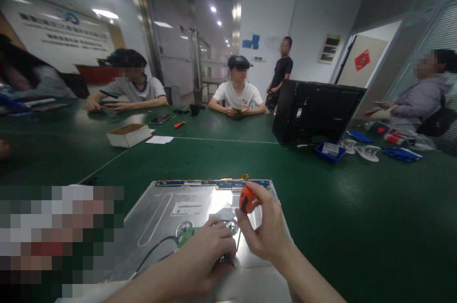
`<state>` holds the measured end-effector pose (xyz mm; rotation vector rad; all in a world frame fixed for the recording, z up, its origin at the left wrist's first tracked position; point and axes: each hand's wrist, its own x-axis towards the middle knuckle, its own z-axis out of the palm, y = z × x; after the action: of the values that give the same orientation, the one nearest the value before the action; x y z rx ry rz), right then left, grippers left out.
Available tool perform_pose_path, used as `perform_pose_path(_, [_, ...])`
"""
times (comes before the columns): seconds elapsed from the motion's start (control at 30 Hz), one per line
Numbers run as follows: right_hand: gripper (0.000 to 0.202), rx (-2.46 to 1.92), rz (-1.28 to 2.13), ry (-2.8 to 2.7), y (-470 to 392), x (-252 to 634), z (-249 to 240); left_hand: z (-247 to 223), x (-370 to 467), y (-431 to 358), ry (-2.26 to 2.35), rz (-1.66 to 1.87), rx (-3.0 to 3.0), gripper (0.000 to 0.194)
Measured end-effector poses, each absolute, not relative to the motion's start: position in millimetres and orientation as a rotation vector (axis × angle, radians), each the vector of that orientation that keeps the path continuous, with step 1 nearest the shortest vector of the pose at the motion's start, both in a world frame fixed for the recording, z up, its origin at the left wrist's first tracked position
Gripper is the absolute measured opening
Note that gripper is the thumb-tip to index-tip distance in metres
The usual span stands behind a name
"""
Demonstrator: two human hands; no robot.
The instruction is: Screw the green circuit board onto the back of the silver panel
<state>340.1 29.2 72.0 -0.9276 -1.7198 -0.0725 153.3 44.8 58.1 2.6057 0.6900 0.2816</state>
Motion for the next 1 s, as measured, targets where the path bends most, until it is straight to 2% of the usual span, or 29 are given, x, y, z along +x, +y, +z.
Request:
perform_pose_path(0.43, [0.051,-0.959,-0.037,-1.544,26,341,30,60,148,46,0.595,0.332,2.645,0.011])
perform_pose_path(1.0, [0.055,-0.748,-0.112,-1.659,16,332,39,59,150,47,0.624,0.325,2.624,0.011])
